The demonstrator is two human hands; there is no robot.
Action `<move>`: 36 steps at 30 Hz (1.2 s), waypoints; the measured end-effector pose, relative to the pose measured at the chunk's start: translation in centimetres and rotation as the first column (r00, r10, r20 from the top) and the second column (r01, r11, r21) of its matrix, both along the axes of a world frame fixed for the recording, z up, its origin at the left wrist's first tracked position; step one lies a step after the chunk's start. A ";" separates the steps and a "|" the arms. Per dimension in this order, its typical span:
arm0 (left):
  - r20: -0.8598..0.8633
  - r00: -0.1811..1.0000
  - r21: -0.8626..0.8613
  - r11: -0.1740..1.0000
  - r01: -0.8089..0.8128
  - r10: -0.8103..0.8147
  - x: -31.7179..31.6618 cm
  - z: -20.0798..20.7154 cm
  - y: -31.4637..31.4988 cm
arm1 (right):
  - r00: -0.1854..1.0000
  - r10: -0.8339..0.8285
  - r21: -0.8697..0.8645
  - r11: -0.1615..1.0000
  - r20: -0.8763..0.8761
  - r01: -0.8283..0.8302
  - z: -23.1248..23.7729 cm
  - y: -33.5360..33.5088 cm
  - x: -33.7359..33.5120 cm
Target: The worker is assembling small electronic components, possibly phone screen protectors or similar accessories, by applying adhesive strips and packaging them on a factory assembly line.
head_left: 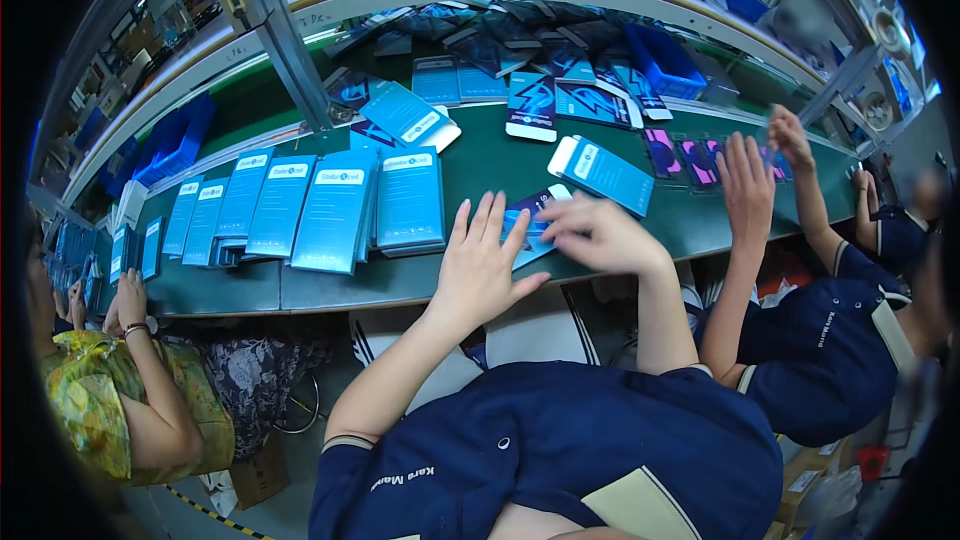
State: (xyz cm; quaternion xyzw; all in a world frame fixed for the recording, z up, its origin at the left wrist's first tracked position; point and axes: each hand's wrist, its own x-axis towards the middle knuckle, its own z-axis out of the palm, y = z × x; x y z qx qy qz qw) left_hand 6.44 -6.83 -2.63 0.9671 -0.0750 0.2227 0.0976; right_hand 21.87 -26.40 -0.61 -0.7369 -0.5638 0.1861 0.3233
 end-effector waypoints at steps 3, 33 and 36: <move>-0.167 0.986 0.106 0.994 0.028 -0.010 -0.6 1.0 -1.2 | 0.631 -0.639 0.216 0.757 0.439 0.617 -0.9 -3.1 1.8; -0.029 0.999 0.117 0.993 0.026 -0.022 3.1 -0.4 -1.7 | 0.877 -0.480 0.477 0.775 0.018 0.414 -4.0 0.7 -0.2; -0.044 0.996 0.027 0.996 0.080 -0.079 2.7 -1.0 -1.0 | 0.877 -0.478 0.463 0.788 0.046 0.405 -3.9 0.8 -0.4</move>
